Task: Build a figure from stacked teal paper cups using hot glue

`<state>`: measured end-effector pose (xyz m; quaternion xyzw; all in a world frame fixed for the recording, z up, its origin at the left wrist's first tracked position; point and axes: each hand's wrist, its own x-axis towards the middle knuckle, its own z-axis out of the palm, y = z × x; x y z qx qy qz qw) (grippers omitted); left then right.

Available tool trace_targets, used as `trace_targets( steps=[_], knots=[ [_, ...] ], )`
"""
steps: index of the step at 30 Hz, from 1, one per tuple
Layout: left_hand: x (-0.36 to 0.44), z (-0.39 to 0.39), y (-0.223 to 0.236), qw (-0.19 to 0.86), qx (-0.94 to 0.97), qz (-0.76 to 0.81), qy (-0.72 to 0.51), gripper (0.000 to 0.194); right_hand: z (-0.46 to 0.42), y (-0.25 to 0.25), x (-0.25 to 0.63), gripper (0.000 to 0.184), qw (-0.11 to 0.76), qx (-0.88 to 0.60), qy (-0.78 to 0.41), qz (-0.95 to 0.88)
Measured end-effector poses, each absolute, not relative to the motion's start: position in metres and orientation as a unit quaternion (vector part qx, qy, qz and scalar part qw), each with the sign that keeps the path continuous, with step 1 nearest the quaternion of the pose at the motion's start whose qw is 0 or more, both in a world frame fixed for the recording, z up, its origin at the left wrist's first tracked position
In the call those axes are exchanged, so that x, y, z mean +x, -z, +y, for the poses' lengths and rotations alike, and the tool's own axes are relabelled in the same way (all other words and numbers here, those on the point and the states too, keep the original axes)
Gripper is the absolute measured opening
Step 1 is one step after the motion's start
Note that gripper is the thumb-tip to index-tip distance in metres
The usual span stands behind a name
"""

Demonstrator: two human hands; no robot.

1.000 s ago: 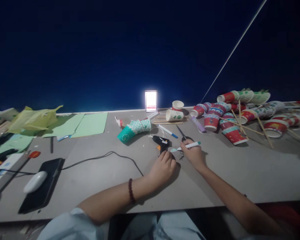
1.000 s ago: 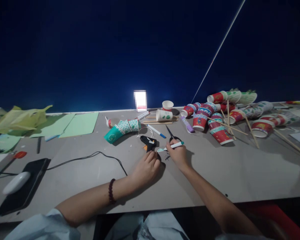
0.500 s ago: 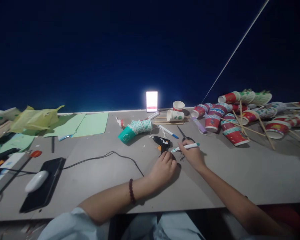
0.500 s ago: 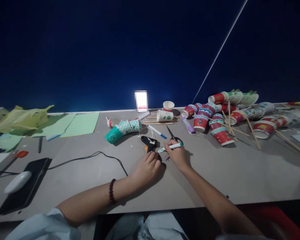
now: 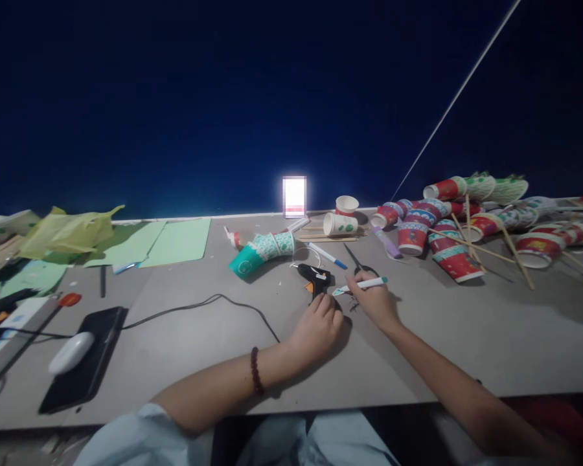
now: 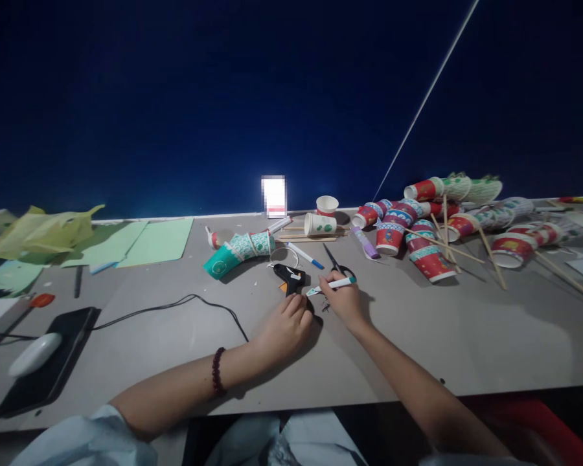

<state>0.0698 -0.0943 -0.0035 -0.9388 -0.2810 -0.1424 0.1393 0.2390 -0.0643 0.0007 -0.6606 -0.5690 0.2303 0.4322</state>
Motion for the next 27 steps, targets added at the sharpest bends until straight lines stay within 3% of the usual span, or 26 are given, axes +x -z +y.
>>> trace_targets(
  steps=[9,27],
  knots=[
    [0.0697,-0.0939,0.0028,0.119,-0.945,-0.271,0.135,0.011,-0.0655,-0.003,0.2392,0.03,0.42,-0.676,-0.214,-0.567],
    [0.0694,-0.0945,0.0025,0.11,-0.946,-0.286,0.107,0.012,-0.0629,0.0045,0.2431,0.034,0.439,-0.672,-0.225,-0.552]
  ],
)
